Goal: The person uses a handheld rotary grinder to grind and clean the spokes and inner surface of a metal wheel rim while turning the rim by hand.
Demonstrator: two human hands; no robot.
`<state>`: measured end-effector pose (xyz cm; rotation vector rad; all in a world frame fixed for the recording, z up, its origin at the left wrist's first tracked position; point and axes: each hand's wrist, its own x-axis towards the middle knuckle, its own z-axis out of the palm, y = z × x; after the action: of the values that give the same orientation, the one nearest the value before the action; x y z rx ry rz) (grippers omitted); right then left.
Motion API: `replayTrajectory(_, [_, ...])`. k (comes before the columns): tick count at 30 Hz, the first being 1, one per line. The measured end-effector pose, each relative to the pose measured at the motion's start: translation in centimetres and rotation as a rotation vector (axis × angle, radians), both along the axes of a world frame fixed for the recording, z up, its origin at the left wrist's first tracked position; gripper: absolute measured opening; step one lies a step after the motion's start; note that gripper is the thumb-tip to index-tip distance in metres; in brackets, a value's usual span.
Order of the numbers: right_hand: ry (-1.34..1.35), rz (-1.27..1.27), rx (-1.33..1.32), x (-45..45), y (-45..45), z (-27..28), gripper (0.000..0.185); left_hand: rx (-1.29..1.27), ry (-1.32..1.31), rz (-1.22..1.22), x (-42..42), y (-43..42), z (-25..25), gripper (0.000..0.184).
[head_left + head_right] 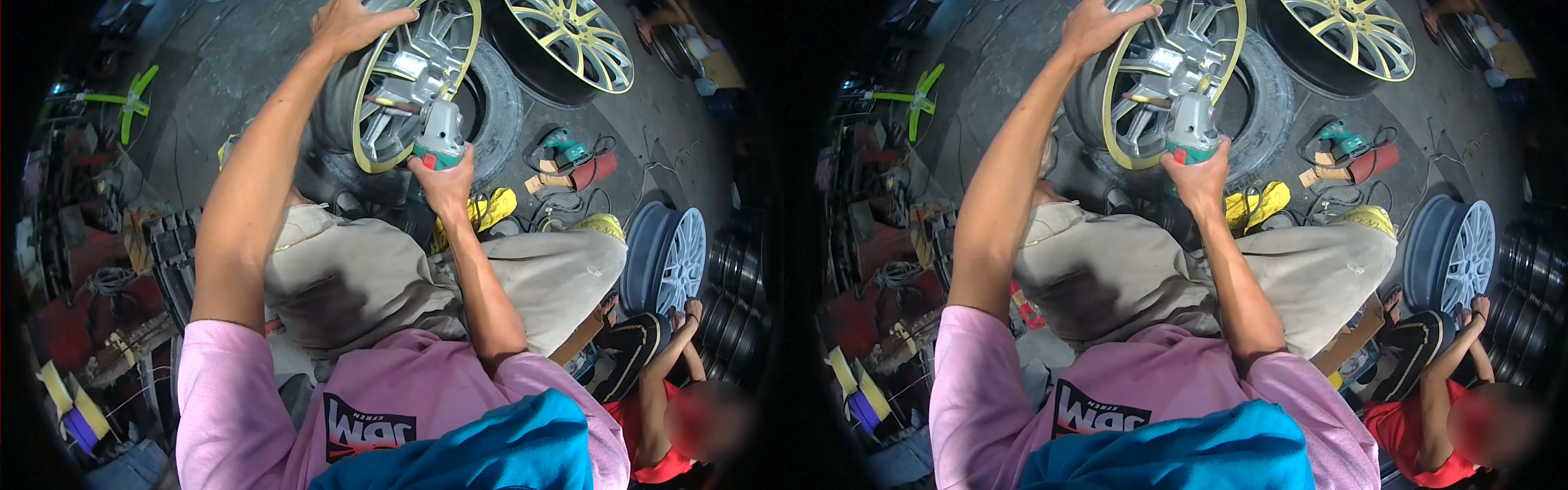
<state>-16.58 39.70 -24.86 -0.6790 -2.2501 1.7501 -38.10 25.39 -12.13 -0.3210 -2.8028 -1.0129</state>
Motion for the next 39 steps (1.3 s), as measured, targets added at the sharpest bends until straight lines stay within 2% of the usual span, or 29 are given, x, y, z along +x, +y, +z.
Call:
replayTrajectory(8, [0.009,-0.115,0.094,-1.5,0.9,0.8,0.072,-0.029,0.014,-0.004,0.2,0.5,0.1,0.074])
replayTrajectory(11, [0.056,-0.095,0.04,-1.9,0.8,0.8,0.071,-0.017,0.004,0.012,0.3,0.2,0.1,0.074])
replayTrajectory(17, [-0.016,-0.066,0.065,-1.2,0.8,0.4,0.075,-0.005,-0.006,-0.013,0.1,0.2,0.2,0.076])
replayTrajectory(19, [-0.003,-0.068,-0.089,-0.8,0.8,-0.4,0.074,-0.009,-0.003,-0.008,-0.2,0.1,0.0,0.076])
replayTrajectory(23, [-0.03,-0.088,-0.016,-0.6,1.4,-1.5,0.074,0.024,-0.019,-0.01,-1.0,-0.3,-0.4,0.077])
replayTrajectory(25, [0.002,-0.057,-0.076,-0.5,1.5,-2.2,0.075,0.004,-0.044,0.012,-0.8,-0.4,-0.1,0.077])
replayTrajectory(29, [-0.054,0.025,-0.035,0.4,1.3,-0.5,0.076,-0.007,-0.032,0.01,-1.1,-0.5,-0.3,0.076])
replayTrajectory(31, [-0.071,0.086,-0.077,1.1,1.3,0.1,0.077,0.084,-0.031,-0.037,-1.3,-0.9,-0.5,0.076])
replayTrajectory(35, [-0.047,0.195,-0.145,1.6,1.3,0.4,0.068,0.038,-0.018,-0.017,-1.3,-0.7,-0.5,0.075])
replayTrajectory(39, [-0.068,0.161,-0.174,1.5,1.6,0.1,0.065,0.04,0.014,-0.034,-1.1,-0.4,-0.3,0.076])
